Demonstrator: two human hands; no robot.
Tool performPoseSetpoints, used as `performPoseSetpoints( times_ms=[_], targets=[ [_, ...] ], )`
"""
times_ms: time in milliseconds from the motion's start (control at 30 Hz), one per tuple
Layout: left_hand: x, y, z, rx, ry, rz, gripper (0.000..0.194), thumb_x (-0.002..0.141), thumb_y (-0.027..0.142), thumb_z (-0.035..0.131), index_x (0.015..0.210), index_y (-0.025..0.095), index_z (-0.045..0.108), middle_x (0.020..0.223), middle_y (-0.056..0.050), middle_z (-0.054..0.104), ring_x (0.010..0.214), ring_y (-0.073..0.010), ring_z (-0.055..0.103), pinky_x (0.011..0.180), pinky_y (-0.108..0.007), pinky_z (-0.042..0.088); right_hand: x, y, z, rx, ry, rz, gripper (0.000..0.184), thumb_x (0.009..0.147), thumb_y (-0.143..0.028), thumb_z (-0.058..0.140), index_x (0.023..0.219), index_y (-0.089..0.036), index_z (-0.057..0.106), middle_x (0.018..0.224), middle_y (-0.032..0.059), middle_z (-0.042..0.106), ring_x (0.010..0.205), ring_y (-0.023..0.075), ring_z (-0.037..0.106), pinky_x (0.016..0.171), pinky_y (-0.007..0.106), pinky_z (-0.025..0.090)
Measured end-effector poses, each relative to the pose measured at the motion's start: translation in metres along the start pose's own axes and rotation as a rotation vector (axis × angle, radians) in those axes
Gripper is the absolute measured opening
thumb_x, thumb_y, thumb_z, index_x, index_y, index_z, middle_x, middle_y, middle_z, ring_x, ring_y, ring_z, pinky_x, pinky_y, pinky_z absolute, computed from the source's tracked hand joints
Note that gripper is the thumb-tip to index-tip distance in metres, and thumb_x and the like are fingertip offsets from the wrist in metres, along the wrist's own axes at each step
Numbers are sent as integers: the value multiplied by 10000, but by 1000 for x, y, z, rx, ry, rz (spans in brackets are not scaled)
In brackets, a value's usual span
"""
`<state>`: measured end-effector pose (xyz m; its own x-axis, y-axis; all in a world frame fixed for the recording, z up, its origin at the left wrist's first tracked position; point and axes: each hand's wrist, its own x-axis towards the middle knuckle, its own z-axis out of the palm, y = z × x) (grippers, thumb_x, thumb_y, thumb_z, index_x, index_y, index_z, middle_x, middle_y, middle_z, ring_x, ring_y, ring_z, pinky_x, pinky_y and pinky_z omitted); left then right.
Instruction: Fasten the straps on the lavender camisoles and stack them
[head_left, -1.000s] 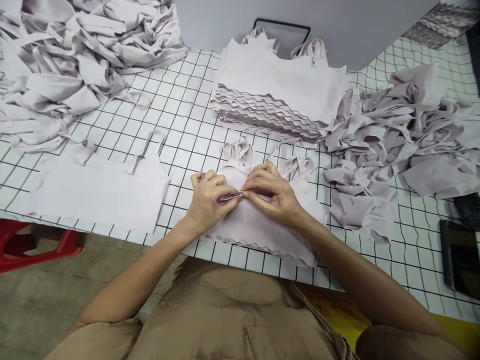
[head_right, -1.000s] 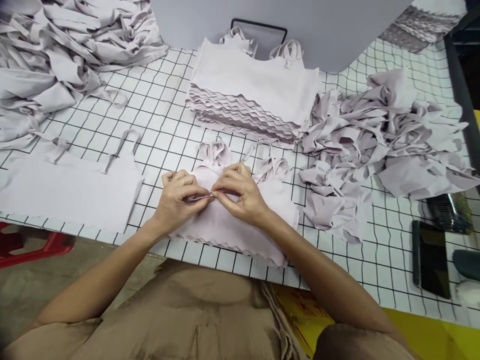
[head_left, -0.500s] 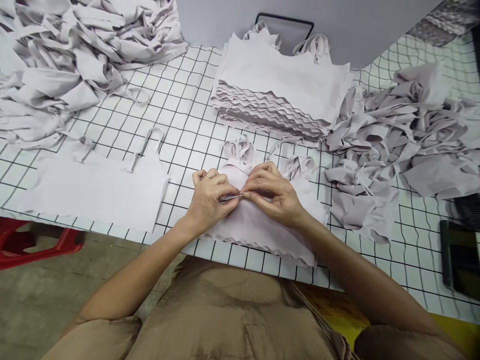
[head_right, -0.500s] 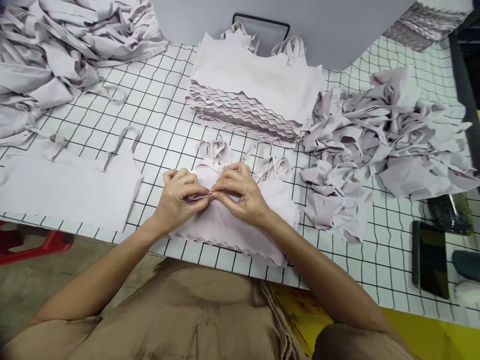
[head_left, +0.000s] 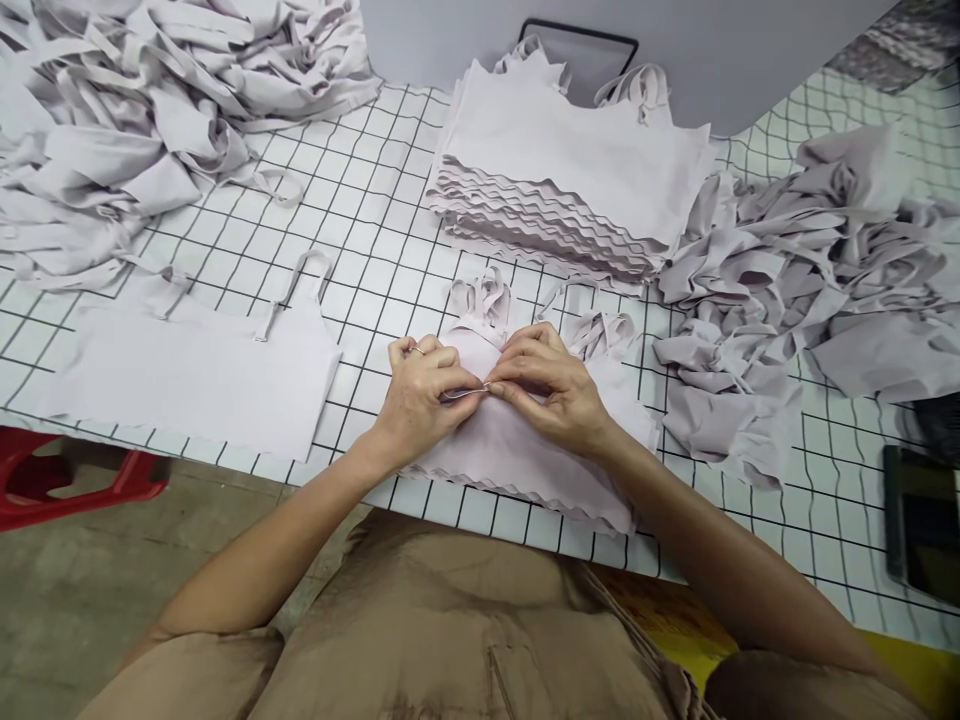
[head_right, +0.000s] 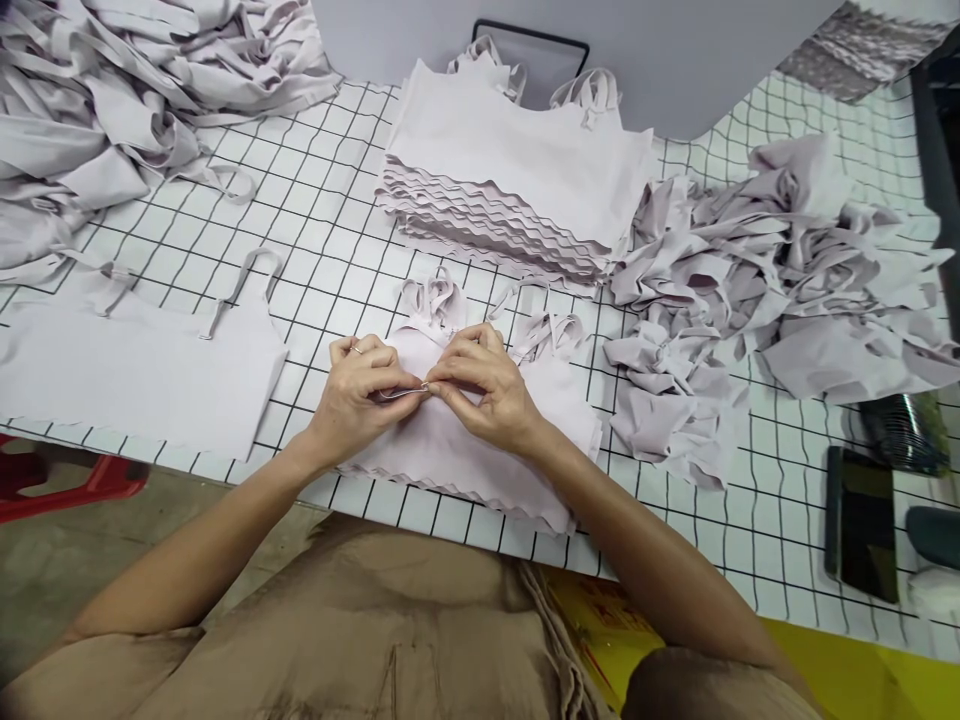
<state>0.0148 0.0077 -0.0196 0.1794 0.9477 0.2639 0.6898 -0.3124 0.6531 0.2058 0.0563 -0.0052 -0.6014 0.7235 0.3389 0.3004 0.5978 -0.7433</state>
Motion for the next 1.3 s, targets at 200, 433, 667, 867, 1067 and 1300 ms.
performPoseSetpoints(
  times_ms=[200, 433, 667, 867, 1067, 1300],
  targets=[
    [0, -1, -2, -10, -10, 33, 207, 909, 280, 689, 711, 232, 728, 605, 43, 545, 729, -160, 491, 909, -407, 275, 8, -6, -11, -256, -184, -101, 221, 937, -131, 513, 799, -193, 674, 769, 47, 630, 945, 234, 502, 945, 521, 386],
    [-1, -3, -6, -26, -36, 26, 153, 914, 267, 685, 777, 227, 740, 625, 33, 585, 758, -174, 525, 901, -414, 281, 34, -12, -33, -397, -508, -170, 333, 985, -157, 434, 719, -171, 633, 668, 9, 527, 877, 200, 461, 1063, 697, 206],
    [0, -2, -11, 42, 24, -41, 175, 868, 334, 754, 774, 209, 674, 775, 14, 714, 860, -205, 573, 930, -428, 257, 103, -2, -71, -384, -519, -9, 471, 1013, -478, 448, 703, -173, 629, 691, 0, 480, 827, 184, 451, 1110, 679, 158],
    [-1, -10, -10, 112, 82, -53, 175, 831, 320, 792, 823, 204, 661, 778, 9, 703, 862, -216, 583, 911, -429, 266, 138, 17, -52, -406, -445, 14, 406, 1008, -369, 470, 662, -181, 572, 632, -5, 472, 848, 198, 488, 1038, 600, 319],
    [-8, 1, -18, 208, 212, 22, 289, 903, 340, 710, 1158, 223, 645, 1138, -95, 666, 1097, -266, 616, 1014, -487, 331, 88, 3, -33, -371, -129, 62, 323, 997, -236, 469, 1283, -179, 608, 1300, 119, 624, 1214, 254, 558, 1049, 501, 436],
    [-51, 1, -17, 355, -167, 194, 853, 985, 469, 517, 1631, 196, 31, 1634, -164, 312, 1538, -349, 217, 1225, -559, 226, -104, -36, -16, -699, -270, 72, 928, 950, -687, 410, 1614, -118, 97, 1603, 214, 344, 1507, 338, 304, 1157, 660, 306]
  ],
)
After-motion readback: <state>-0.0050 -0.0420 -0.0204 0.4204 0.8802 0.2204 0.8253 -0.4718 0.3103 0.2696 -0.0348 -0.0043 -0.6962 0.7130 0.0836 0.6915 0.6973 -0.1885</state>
